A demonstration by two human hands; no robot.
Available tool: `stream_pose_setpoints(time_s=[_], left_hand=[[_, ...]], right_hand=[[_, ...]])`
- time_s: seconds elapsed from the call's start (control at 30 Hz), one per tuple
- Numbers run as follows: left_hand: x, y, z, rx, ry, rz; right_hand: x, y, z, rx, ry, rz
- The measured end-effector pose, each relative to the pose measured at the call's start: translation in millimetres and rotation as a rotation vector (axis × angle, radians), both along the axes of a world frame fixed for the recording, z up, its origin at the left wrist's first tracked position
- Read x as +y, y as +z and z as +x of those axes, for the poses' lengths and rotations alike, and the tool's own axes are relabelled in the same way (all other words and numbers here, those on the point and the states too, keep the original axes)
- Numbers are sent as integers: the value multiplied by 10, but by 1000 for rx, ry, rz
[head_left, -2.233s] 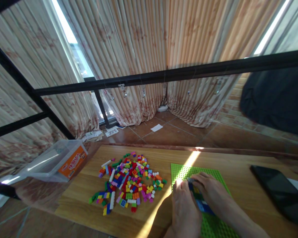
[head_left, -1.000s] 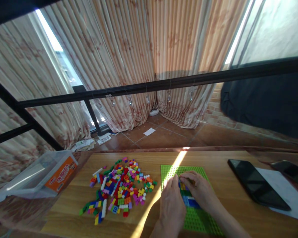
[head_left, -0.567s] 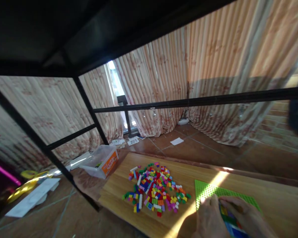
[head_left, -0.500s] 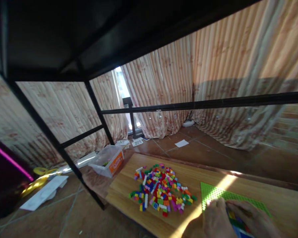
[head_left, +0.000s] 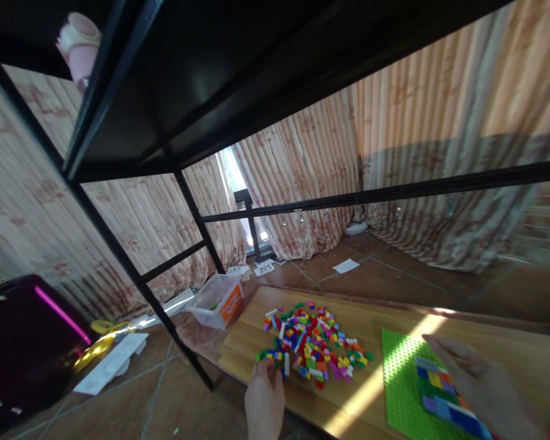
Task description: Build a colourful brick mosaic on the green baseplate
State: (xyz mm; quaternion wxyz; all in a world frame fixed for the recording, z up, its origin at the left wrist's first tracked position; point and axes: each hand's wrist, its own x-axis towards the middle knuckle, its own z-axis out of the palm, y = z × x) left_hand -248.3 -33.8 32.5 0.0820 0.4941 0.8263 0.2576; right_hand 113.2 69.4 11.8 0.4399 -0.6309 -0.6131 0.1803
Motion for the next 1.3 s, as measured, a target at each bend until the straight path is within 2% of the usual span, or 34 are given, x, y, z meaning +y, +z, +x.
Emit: stream_pose_setpoints(time_s=[0.1,0.2,0.43,0.57,0.87,0.97,1.07,1.2,1.3], left_hand=[[57,-47,6,86,-74,-12],[147,-59,104,143,-107,-19],[291,-183,60,193,-112,-16],[363,-250,26,181,-135,49],[459,-297,25,24,-149,172],[505,-252,-4,-45,-134,233],[518,-145,-66,-140,-95,278],[363,-52,-182,-277,-39,276],[165,-116,-224,-377,50,209]], right_hand=[[-124,221,-245,-53,34,54],[-173,339,-324,-62,46,34],[-179,397,-183,-57,-36,-4],[-188,425,-145,-43,-76,-41],[-188,471,-103,-20,-41,-59],[-205,485,-123,-22,-27,-53],[-207,485,-140,-28,-5,-55],[-194,481,-158,-63,27,-68],[-195,480,-191,-107,58,-52]])
